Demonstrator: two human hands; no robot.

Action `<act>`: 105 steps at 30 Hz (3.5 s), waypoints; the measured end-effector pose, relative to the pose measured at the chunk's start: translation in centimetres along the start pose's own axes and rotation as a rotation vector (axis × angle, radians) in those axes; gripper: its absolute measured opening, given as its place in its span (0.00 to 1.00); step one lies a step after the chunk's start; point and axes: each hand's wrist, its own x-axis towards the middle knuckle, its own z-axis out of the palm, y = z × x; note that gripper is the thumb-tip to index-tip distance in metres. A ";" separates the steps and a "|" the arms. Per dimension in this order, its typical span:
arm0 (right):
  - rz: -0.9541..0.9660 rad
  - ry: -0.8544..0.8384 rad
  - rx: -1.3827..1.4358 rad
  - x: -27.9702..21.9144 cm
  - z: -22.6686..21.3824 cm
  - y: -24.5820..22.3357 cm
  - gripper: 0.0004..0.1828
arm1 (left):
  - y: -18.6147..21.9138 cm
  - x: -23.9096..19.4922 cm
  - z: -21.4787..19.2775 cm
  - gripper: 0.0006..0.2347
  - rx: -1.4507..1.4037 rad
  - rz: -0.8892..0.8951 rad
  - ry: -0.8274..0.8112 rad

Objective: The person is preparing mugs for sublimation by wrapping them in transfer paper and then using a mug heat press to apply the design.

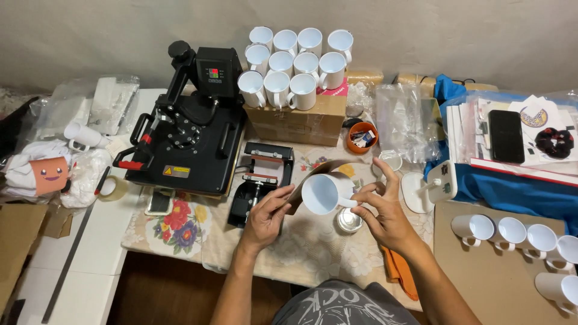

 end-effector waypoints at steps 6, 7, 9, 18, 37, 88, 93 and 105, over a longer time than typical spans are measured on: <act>-0.014 -0.033 0.039 1.2 -1.1 -3.3 0.08 | -1.7 -0.3 1.0 0.02 -0.007 0.012 -0.006; -0.015 -0.032 0.038 1.0 -0.7 -2.9 0.08 | -1.6 -0.4 1.2 0.02 -0.007 0.014 -0.007; 0.036 0.027 0.037 0.7 -0.1 -2.0 0.09 | -1.5 -0.5 1.8 0.04 0.029 0.043 0.042; 0.302 0.201 0.265 -1.7 4.2 -0.6 0.14 | 3.1 -2.0 8.6 0.07 0.377 0.150 0.404; 0.473 0.202 0.532 -2.2 4.2 1.4 0.12 | 4.8 -1.4 8.6 0.24 0.199 0.223 0.269; 0.315 0.177 -0.209 2.4 19.0 -11.4 0.21 | -7.1 -4.2 -2.8 0.25 -0.904 -0.514 0.196; 0.273 0.212 -0.256 4.0 22.0 -13.0 0.15 | -6.5 -3.3 -6.3 0.26 -0.625 -0.384 0.209; 0.327 0.184 -0.107 6.7 21.7 -13.5 0.15 | -7.8 -2.7 -8.1 0.32 -0.619 -0.284 0.193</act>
